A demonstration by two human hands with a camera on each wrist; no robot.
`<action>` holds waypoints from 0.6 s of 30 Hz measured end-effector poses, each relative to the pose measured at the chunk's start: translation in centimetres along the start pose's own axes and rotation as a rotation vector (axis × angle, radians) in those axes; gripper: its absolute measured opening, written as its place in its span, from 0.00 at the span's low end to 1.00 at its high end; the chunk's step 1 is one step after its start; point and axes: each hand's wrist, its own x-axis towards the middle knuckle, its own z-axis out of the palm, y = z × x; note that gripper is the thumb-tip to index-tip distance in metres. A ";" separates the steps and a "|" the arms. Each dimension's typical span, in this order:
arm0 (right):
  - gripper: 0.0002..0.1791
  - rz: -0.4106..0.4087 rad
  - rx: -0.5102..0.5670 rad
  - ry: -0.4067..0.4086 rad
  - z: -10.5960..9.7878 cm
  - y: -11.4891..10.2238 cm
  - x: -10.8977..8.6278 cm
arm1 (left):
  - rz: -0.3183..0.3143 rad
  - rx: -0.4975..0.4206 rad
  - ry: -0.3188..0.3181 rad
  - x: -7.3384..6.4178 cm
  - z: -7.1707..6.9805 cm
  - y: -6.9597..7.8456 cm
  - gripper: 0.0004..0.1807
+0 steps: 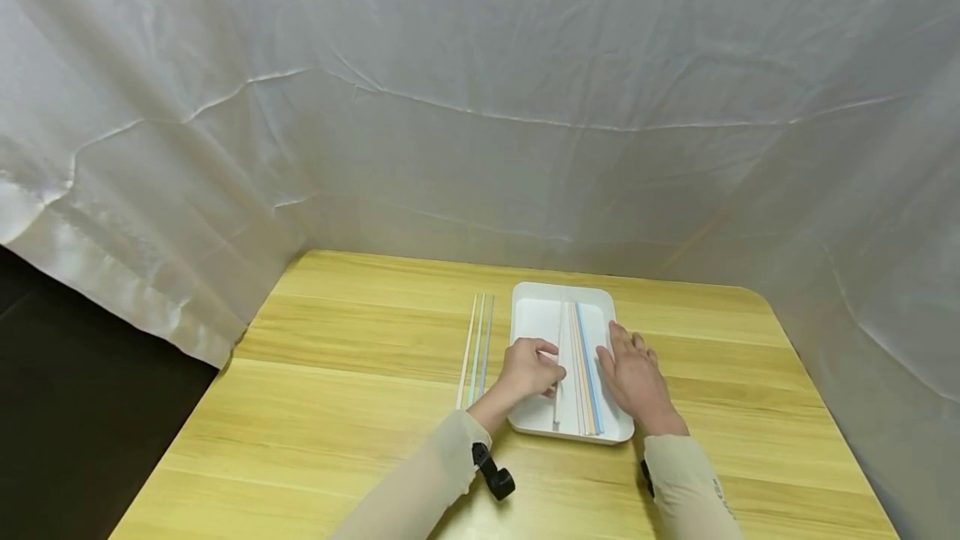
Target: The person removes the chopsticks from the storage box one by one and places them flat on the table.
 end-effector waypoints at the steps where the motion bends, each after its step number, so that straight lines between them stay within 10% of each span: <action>1: 0.39 0.000 -0.001 0.000 0.0 0.0 0.0 | 0.007 -0.018 -0.014 0.0 -0.2 0.1 0.16; 18: 0.39 0.012 0.013 -0.009 0.1 0.2 0.0 | 0.051 -0.218 -0.129 0.6 -5.4 -0.4 0.24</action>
